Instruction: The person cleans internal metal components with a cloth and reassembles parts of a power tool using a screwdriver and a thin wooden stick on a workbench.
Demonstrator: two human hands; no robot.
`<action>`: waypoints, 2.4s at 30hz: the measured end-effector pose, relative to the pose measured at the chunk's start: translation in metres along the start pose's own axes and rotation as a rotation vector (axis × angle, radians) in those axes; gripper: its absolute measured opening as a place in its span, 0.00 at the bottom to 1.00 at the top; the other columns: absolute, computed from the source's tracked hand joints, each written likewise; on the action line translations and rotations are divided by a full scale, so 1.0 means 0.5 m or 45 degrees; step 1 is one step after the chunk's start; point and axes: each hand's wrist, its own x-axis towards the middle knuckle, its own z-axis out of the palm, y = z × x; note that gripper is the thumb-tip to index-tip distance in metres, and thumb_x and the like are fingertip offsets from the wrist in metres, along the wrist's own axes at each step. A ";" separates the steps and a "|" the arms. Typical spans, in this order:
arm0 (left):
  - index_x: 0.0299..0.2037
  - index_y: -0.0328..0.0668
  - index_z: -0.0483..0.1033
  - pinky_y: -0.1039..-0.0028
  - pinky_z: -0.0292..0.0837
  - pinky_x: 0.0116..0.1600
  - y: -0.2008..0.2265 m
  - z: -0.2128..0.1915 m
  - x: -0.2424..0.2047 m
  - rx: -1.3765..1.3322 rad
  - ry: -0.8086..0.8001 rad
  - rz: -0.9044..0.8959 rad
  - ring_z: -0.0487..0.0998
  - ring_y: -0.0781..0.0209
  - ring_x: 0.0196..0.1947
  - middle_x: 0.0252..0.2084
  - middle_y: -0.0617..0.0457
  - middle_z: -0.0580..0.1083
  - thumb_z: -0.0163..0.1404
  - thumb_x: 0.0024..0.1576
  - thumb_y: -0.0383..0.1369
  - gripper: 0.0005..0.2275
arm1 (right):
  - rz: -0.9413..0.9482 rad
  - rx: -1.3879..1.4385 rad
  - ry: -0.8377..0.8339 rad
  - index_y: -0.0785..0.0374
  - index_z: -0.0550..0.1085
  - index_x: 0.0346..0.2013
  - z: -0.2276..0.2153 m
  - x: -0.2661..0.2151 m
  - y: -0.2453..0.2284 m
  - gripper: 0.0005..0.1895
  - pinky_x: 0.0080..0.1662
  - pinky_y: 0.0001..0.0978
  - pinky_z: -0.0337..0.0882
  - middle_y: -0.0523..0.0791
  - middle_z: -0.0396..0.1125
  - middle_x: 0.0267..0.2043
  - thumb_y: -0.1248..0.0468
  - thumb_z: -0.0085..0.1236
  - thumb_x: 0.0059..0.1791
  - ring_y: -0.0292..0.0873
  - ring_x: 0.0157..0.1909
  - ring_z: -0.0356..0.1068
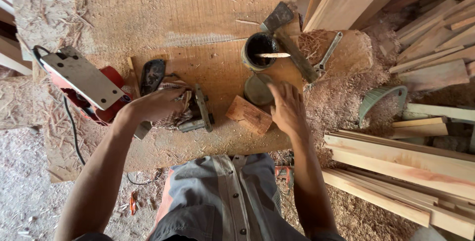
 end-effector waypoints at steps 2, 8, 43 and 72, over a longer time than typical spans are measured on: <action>0.77 0.57 0.52 0.53 0.59 0.75 -0.009 -0.010 -0.007 0.070 -0.047 -0.033 0.66 0.48 0.72 0.76 0.46 0.58 0.47 0.62 0.43 0.32 | 0.116 0.074 -0.093 0.62 0.61 0.68 0.014 0.002 0.008 0.38 0.65 0.50 0.60 0.53 0.62 0.62 0.69 0.63 0.44 0.55 0.63 0.64; 0.73 0.55 0.55 0.47 0.49 0.74 0.031 0.014 0.015 0.436 -0.037 -0.021 0.49 0.45 0.76 0.78 0.49 0.46 0.60 0.55 0.41 0.36 | 0.094 0.032 -0.083 0.59 0.58 0.71 0.064 -0.009 0.042 0.41 0.66 0.49 0.61 0.51 0.62 0.63 0.71 0.59 0.44 0.53 0.62 0.65; 0.46 0.38 0.72 0.59 0.75 0.30 -0.030 0.215 -0.111 0.116 0.734 0.353 0.77 0.51 0.26 0.32 0.46 0.75 0.59 0.46 0.34 0.18 | 0.309 0.628 -0.080 0.52 0.69 0.67 0.075 0.121 -0.174 0.24 0.38 0.49 0.77 0.45 0.67 0.65 0.55 0.48 0.56 0.49 0.39 0.75; 0.42 0.36 0.74 0.60 0.76 0.31 0.050 0.280 -0.162 -0.150 1.048 0.343 0.80 0.51 0.24 0.28 0.44 0.79 0.60 0.40 0.33 0.19 | -0.551 1.181 0.284 0.65 0.76 0.50 0.027 -0.138 -0.292 0.11 0.42 0.32 0.75 0.47 0.73 0.43 0.61 0.58 0.58 0.39 0.42 0.74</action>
